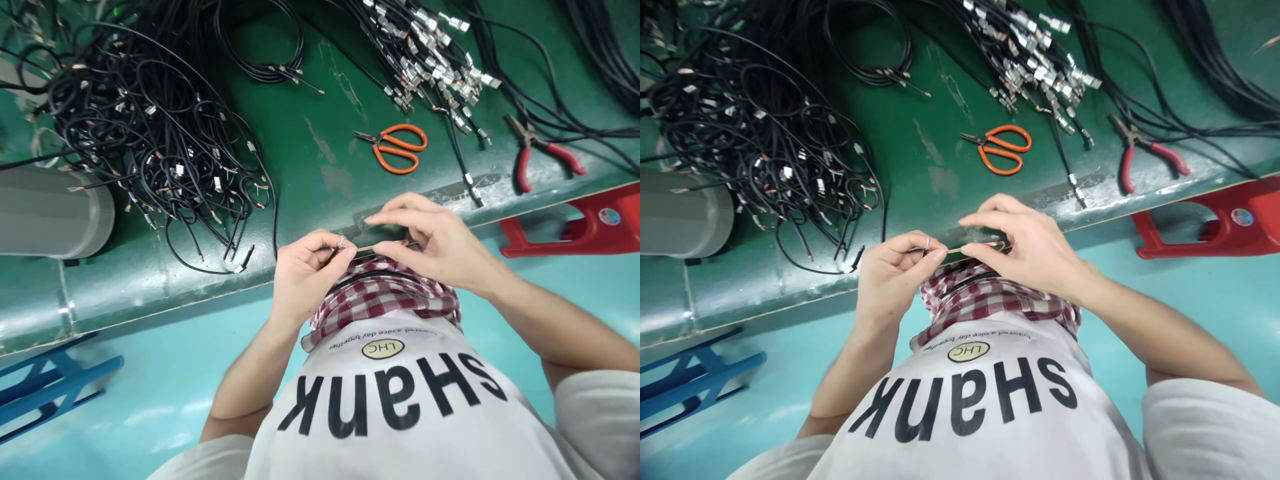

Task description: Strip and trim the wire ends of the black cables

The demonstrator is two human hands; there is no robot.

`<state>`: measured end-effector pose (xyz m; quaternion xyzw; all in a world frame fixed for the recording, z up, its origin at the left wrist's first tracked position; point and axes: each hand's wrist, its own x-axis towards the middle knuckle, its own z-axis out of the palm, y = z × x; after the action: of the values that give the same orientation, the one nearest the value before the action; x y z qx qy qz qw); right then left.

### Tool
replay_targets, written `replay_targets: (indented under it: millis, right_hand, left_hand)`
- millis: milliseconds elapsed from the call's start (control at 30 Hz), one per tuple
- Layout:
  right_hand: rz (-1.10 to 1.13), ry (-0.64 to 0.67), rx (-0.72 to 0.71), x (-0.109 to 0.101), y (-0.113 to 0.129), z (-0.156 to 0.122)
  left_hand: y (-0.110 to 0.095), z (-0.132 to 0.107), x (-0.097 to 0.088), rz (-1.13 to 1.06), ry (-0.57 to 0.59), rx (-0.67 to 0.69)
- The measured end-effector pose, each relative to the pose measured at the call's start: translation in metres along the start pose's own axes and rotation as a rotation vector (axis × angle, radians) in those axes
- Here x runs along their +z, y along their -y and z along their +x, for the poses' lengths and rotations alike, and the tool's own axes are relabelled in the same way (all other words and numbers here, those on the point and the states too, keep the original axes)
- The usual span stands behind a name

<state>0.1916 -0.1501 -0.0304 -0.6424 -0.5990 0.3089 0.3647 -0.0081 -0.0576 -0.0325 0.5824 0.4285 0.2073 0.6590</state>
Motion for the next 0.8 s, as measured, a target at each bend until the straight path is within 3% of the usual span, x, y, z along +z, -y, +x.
replay_targets:
  millis: [133,333,600,667,800]
  right_hand:
    - [-0.093,0.060,-0.052,-0.010,0.011,0.006]
    - [-0.069,0.157,-0.004,0.003,0.010,0.013]
    - [0.438,0.252,0.166,0.007,-0.007,0.008]
    - [0.547,0.249,0.128,0.009,-0.010,0.007]
    - [0.555,0.121,-0.119,0.020,-0.012,0.006]
  left_hand:
    - [0.002,0.000,0.001,0.115,0.033,0.100]
    - [0.005,-0.002,0.000,0.193,0.071,0.156]
    - [0.000,-0.003,-0.012,-0.111,0.124,-0.082]
    - [0.000,-0.001,-0.013,-0.152,0.146,-0.115]
    - [0.001,0.003,-0.011,-0.231,0.152,-0.166]
